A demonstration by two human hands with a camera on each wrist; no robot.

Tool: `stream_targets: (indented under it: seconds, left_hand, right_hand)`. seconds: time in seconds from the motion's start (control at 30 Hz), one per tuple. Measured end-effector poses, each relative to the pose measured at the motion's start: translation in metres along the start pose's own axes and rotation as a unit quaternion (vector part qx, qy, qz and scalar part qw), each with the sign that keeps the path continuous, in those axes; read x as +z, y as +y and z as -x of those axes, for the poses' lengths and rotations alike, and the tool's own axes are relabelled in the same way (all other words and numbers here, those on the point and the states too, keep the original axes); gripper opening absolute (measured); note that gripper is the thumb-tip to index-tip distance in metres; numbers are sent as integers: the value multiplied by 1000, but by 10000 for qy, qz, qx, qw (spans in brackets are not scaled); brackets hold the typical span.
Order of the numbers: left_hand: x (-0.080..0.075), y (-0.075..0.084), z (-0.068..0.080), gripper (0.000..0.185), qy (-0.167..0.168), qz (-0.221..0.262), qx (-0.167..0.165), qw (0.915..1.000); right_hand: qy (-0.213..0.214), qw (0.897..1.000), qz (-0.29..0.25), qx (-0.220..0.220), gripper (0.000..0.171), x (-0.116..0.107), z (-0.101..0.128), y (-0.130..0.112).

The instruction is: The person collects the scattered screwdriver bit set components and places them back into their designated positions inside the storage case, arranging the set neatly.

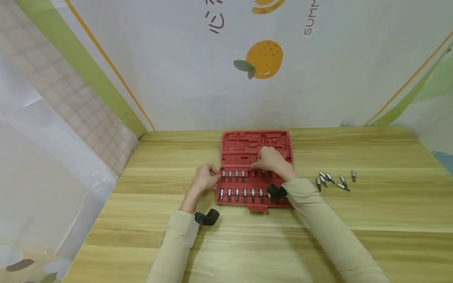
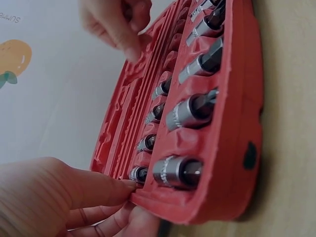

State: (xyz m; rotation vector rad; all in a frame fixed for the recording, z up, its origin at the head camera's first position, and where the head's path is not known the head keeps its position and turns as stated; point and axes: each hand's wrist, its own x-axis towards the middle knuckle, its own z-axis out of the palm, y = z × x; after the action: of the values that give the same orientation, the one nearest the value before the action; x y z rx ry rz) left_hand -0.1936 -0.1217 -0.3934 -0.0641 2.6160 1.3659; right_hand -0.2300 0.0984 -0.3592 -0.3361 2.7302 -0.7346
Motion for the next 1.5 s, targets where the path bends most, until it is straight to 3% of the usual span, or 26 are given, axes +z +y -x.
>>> stream_targets:
  seconds: [0.43,0.63,1.07,1.5]
  left_hand:
    - [-1,-2,2,3,22,-23,24,10000]
    - [-1,-3,2,5,76,-40,34,10000]
    - [0,-1,1,4,-20,6,12,10000]
    - [0,0,1,4,4,-29,-3,10000]
  right_hand:
    - [418,9985,-334,-81,44,-10,24,37]
    - [496,9973,-531,92,46,-20,34,56]
    - [565,9955,-649,391,30,-48,67,101]
    - [703,9924,-731,699,33,-60,85,140]
